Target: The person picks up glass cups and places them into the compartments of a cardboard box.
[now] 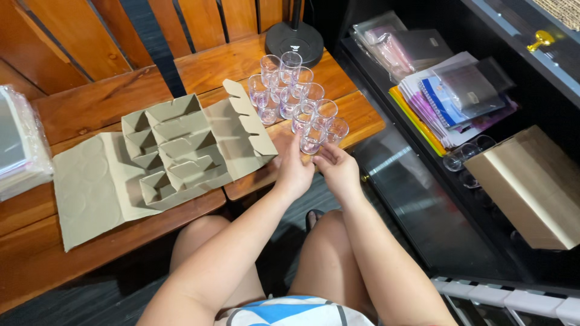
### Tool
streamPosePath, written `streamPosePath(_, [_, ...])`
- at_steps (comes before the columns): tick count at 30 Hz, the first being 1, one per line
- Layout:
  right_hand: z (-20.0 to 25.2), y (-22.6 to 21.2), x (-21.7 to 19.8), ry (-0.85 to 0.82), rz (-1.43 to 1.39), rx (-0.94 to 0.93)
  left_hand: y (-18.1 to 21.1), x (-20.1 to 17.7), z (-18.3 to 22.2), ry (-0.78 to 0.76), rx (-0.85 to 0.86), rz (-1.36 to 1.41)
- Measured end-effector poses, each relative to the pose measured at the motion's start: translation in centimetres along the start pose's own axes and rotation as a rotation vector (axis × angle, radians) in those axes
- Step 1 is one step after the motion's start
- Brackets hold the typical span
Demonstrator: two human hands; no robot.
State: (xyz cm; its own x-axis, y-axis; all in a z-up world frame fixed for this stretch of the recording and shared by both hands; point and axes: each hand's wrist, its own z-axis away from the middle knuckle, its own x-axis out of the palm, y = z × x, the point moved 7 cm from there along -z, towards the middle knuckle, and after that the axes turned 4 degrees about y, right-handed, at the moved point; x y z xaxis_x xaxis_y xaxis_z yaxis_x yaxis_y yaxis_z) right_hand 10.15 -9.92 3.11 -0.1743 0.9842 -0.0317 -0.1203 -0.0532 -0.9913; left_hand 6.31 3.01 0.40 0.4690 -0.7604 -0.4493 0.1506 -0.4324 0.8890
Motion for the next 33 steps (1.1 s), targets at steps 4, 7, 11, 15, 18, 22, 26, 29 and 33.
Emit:
streamPosePath(4, [0.2,-0.2,1.1,0.011,0.005,-0.009,0.3,-0.5,0.3,0.015,0.005,0.041])
streamPosePath(7, [0.7,-1.2,1.5,0.025,0.016,-0.056,1.7,-1.7,0.7,-0.011,0.003,0.075])
streamPosePath(11, [0.0,0.0,1.2,0.059,0.024,-0.074,1.6,-1.4,0.7,-0.068,-0.045,0.097])
streamPosePath(15, [-1.1,2.0,0.2,0.114,0.052,-0.126,1.8,-1.5,1.5,-0.051,0.038,0.157])
streamPosePath(18, [-0.5,0.8,0.0,0.137,0.068,-0.193,3.9,-2.3,1.9,-0.024,0.144,0.185])
streamPosePath(22, [2.1,-2.8,1.4,0.116,0.042,-0.261,6.7,-6.2,4.2,0.044,0.234,0.177])
streamPosePath(26, [6.0,-7.8,4.2,0.077,0.032,-0.332,8.9,-11.9,6.5,0.189,0.331,0.112])
streamPosePath(29, [7.8,-9.3,6.9,0.019,0.013,-0.375,9.6,-16.7,8.2,0.341,0.423,0.047])
streamPosePath(33, [9.8,-10.8,11.9,-0.107,-0.04,-0.414,8.4,-22.1,10.0,0.476,0.443,-0.025])
